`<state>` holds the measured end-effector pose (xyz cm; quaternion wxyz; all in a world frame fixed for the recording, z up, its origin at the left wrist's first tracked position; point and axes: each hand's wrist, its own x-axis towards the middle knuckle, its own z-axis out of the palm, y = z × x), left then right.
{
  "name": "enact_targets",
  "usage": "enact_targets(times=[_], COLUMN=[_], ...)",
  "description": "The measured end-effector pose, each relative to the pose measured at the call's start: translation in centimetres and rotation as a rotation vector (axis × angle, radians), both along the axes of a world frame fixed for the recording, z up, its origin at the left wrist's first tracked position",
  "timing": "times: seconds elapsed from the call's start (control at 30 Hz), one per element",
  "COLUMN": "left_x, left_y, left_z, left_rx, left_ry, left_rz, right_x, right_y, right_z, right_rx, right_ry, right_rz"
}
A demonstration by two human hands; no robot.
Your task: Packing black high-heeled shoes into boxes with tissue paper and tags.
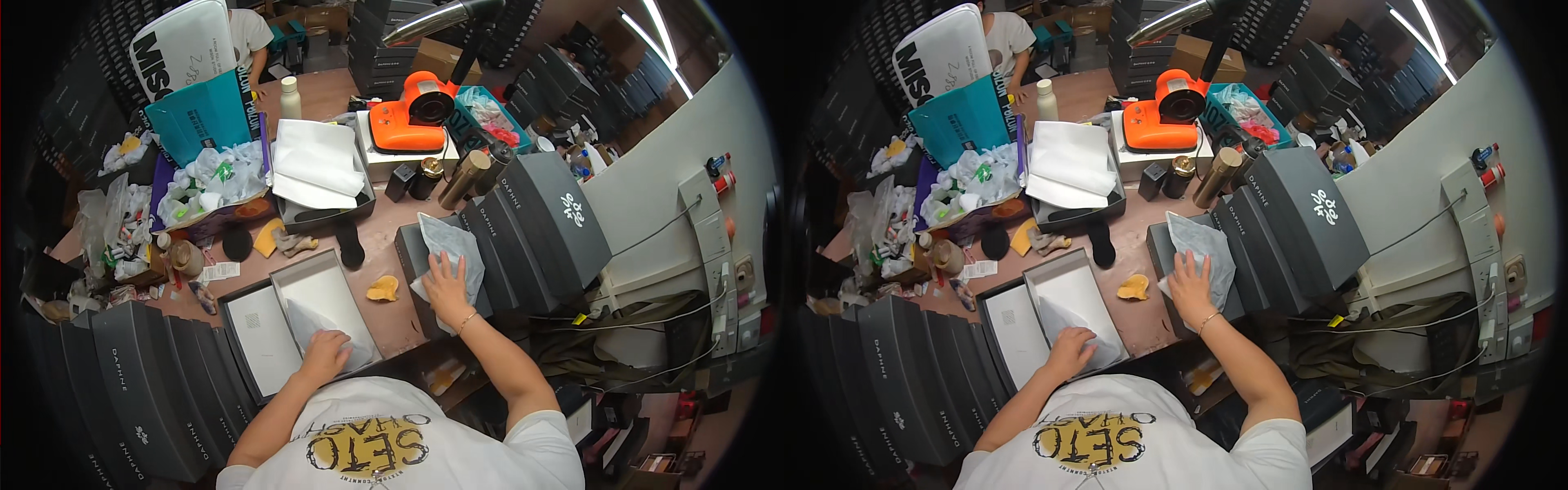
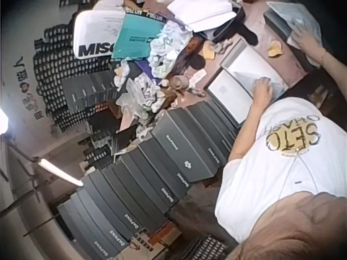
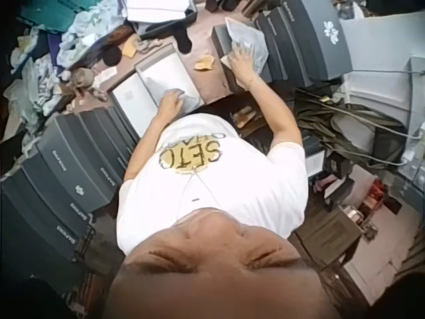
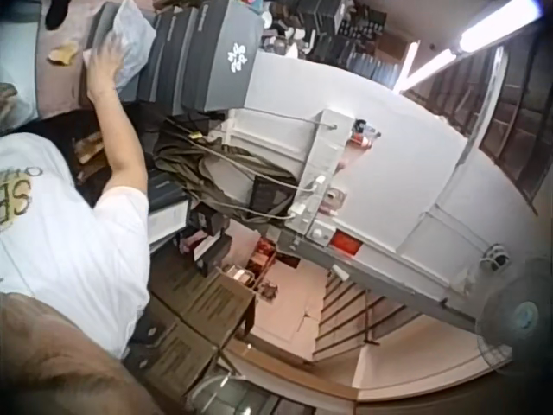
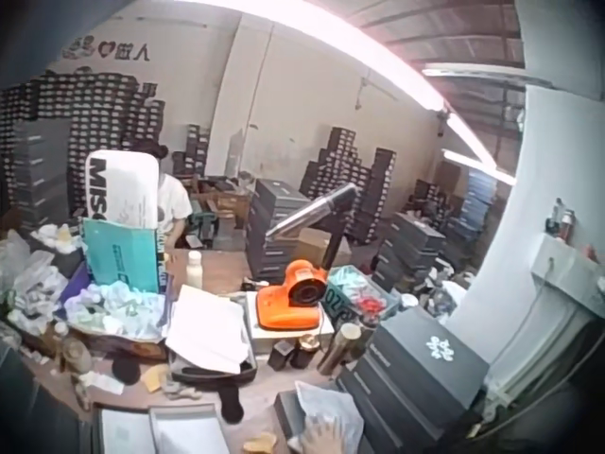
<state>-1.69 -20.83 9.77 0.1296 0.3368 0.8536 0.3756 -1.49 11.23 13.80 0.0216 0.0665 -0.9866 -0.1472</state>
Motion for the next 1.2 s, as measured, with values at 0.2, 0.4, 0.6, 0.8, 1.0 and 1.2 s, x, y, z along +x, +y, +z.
enact_targets(times=[0.2,0.4,0.6,0.8,1.0,1.2], left_x=[-3.1,-4.2,-1.5,-4.4,-4.1,1.1], left_y=[7.6,12.3,4.9,-4.0,0.6,-3.1], left_z=[2.3,4.5,4.3,4.5,-9.1,-3.6], left_rx=[0.238,0.948,0.877,0.254,0.628,0.274], left_ry=[-0.586,-2.085,-1.562,-0.718,-0.817,-0.124], left_rz=[0.021,-0.123,0.099,0.099,0.776,0.704], right_x=[-2.3,-0.2,7.4,7.1,0.5,0.9], right_y=[4.7,-3.1,-8.3,-8.5,-16.3,-16.9], right_z=[8.9,15.1,6.3,3.5,-7.1,-10.3], right_rx=[-0.706,-1.401,-2.199,-2.163,-1.429,-1.143], right_ry=[0.210,-0.243,-1.016,-0.900,-0.470,-0.348], right_rz=[-0.042,0.233,0.344,-0.242,-0.015,-0.013])
